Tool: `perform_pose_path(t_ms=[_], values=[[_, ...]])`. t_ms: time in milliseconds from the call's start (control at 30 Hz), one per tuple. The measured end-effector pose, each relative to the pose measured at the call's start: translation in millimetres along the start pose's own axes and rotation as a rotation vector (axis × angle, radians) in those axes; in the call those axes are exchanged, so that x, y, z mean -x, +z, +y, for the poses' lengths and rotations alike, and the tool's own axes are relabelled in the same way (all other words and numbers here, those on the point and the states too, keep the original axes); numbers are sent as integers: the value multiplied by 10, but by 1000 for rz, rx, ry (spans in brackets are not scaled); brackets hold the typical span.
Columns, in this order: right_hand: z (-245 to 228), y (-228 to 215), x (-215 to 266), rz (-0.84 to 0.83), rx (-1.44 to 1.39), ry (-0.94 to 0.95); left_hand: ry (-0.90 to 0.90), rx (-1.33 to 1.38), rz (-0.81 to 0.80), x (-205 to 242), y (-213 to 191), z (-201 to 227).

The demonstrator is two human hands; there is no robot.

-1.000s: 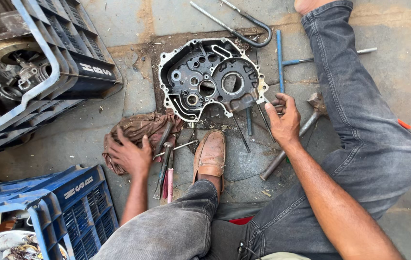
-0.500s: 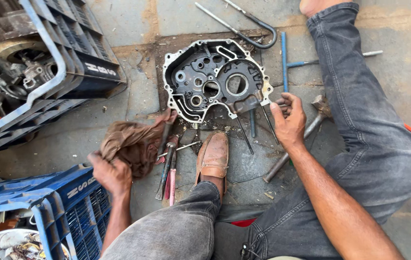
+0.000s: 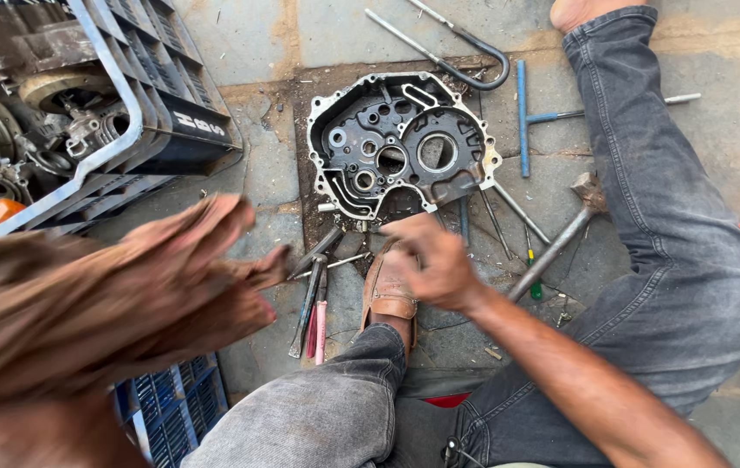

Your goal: The person uses a hammer and chisel to chip away at a metal engine casing on the floor, then uses pliers to remove small pieces. The person wipes the casing with a cloth and continues chipping and prying at different areas.

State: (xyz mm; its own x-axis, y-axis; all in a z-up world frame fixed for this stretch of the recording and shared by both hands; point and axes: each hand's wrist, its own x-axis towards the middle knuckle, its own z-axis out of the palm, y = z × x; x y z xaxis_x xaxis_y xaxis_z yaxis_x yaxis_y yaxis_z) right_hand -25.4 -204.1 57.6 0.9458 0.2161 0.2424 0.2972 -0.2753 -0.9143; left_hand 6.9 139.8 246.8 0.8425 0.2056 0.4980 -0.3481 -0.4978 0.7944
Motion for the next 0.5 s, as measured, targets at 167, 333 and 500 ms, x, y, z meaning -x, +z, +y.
perform_pose_path(t_ms=[167,333,500], values=[[-343,585,-322,-297,-76,105,-121,-56,-65,-208,-28,286],[-586,978,-600,-400,-74,90,-211,-161,-125,-319,-130,378],[-452,1087,-429,-348,78,-16,-309,-306,-200,-454,-148,457]])
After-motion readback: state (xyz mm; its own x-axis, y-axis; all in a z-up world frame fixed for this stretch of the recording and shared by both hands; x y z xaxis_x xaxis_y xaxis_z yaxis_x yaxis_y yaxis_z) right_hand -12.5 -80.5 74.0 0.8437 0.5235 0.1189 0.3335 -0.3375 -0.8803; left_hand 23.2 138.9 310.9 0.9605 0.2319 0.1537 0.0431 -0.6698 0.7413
